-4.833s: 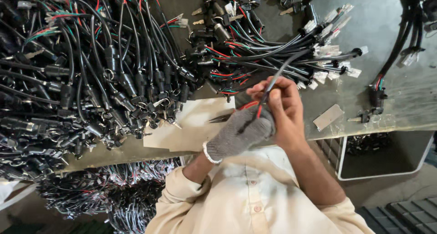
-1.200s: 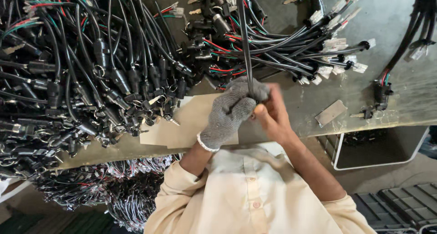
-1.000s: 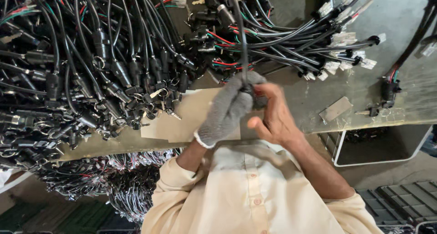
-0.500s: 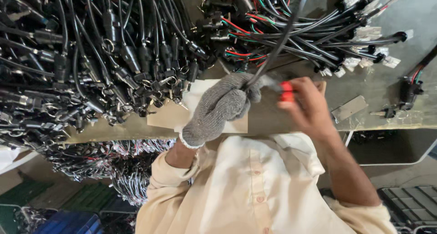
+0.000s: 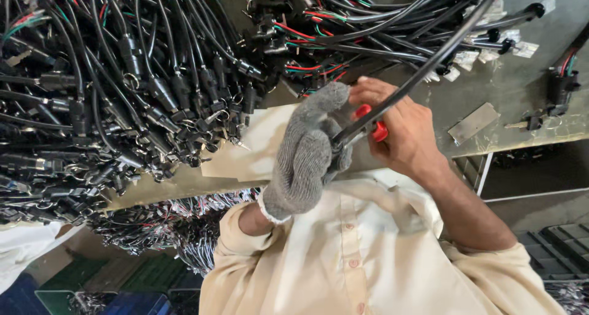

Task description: The person strips the outer insulation from the ends of black electrical cables using red-handled pliers, pulling the stripped wires free, and sets the processed cables on the workbench among piles of finished cable assemblies.

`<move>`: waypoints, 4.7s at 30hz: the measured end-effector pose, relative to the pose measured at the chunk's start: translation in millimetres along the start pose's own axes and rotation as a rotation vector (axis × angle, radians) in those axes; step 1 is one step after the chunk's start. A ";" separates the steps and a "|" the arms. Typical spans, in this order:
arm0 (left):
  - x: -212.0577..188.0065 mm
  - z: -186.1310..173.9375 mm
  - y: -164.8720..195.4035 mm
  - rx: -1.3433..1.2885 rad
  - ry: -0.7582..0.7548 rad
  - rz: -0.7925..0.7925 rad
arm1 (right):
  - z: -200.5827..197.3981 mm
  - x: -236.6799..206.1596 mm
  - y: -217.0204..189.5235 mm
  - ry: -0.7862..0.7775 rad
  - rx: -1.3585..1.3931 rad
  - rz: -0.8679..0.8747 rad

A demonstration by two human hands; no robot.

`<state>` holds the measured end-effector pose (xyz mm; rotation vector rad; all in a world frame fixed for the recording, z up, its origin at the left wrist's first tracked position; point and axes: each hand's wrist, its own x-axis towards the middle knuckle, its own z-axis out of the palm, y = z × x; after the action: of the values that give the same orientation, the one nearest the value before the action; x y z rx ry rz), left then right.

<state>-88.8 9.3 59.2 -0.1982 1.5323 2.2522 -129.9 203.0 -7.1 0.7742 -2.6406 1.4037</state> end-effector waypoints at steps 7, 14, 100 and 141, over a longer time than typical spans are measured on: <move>1.3 -3.5 -2.0 0.039 -0.034 0.004 | 7.2 3.2 0.3 -0.047 -0.011 0.009; -0.8 -22.3 5.1 0.337 -0.061 0.074 | 14.4 -6.9 12.8 -0.162 -0.326 0.127; 29.3 -26.0 -16.8 0.127 -0.402 -0.058 | -24.5 34.0 -37.5 0.212 0.709 0.256; 13.1 28.1 0.8 0.528 -0.591 0.280 | -94.5 -7.2 -39.7 0.254 1.266 0.000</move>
<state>-98.0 38.0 66.3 0.7986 1.7933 1.7527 -123.0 262.2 76.6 0.5176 -1.3141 2.8636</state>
